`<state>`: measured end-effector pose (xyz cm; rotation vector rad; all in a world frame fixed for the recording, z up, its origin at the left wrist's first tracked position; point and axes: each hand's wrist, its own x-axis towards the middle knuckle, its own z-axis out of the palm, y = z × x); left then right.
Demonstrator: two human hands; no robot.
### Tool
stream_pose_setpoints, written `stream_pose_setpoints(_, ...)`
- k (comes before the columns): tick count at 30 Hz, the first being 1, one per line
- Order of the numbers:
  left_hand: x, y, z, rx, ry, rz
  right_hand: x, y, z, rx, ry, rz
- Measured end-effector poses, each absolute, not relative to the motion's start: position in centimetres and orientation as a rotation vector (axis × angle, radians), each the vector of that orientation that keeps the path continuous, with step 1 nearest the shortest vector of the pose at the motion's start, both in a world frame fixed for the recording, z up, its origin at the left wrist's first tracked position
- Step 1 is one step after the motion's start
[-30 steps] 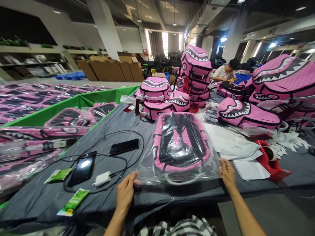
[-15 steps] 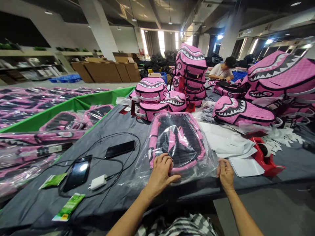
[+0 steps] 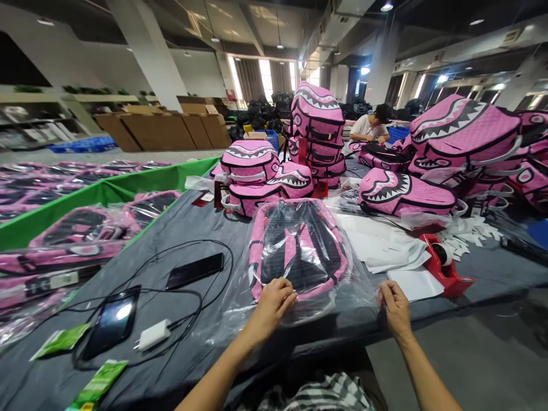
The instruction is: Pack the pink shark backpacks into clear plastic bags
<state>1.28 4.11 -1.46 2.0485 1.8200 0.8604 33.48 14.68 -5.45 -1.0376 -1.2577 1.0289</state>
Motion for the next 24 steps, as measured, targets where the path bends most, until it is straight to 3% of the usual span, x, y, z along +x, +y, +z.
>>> stream_pose_setpoints(7,0.6,5.2,-0.1,1.818,1.702,0.710,32.3,16.0,-6.7,-1.246,-1.209,1.084)
stream_pose_setpoints(13,1.4,5.0,-0.7,1.809,1.780,0.732,32.2,17.4,-7.6,-1.487,-1.451,0.900)
stream_pose_setpoints(19,1.3,5.0,-0.4,1.785,1.750,0.775,33.8,17.3,-6.9,-1.480,-1.484,0.968)
stream_pose_setpoints(24,1.1,5.1,-0.5,1.788,1.700,0.782,40.2,18.9,-4.2,-1.513,-1.513,0.669)
